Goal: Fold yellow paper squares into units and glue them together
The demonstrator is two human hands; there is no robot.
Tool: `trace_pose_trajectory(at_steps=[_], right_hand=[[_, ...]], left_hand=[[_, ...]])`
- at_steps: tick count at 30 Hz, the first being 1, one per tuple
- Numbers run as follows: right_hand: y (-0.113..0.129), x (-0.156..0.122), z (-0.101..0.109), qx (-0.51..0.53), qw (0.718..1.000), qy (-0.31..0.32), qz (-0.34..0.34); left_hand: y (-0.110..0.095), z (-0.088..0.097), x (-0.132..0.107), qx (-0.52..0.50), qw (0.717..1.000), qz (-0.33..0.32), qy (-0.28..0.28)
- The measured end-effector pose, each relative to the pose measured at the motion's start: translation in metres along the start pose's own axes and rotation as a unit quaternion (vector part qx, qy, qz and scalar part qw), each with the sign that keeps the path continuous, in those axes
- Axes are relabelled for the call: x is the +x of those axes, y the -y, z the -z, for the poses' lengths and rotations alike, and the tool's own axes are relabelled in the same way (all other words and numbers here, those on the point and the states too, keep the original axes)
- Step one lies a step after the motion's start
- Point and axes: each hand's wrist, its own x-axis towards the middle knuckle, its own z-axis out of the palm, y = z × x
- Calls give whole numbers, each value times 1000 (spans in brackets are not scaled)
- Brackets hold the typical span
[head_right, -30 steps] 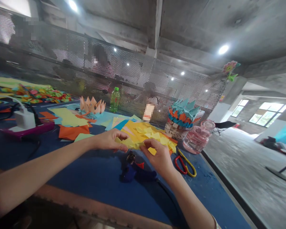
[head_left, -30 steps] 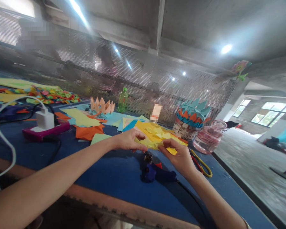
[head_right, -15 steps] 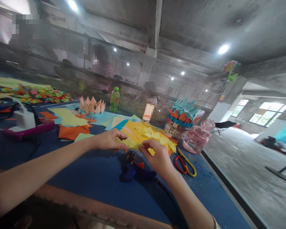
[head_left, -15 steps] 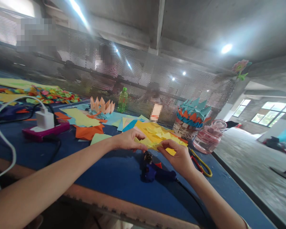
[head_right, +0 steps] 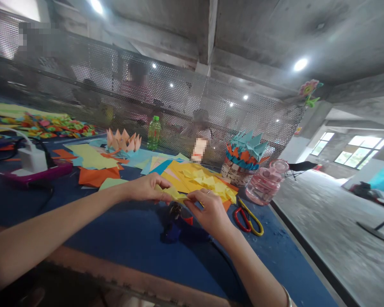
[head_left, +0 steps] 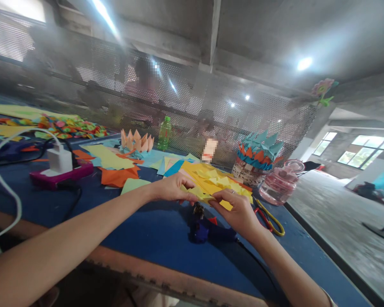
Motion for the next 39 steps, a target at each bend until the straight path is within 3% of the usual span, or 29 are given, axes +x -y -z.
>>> trace_pose_trajectory(at_steps=[9, 19, 27, 39], right_hand=[[2, 0, -2, 4, 999, 20, -38], [8, -1, -7, 31, 993, 52, -100], [7, -2, -11, 66, 992, 59, -94], [17, 1, -10, 69, 996, 36, -44]], left_hand=[[5, -1, 0, 58, 998, 11, 6], [4, -6, -1, 120, 992, -41, -17], [2, -9, -1, 146, 985, -90, -16], [-5, -11, -2, 235, 955, -167, -65]])
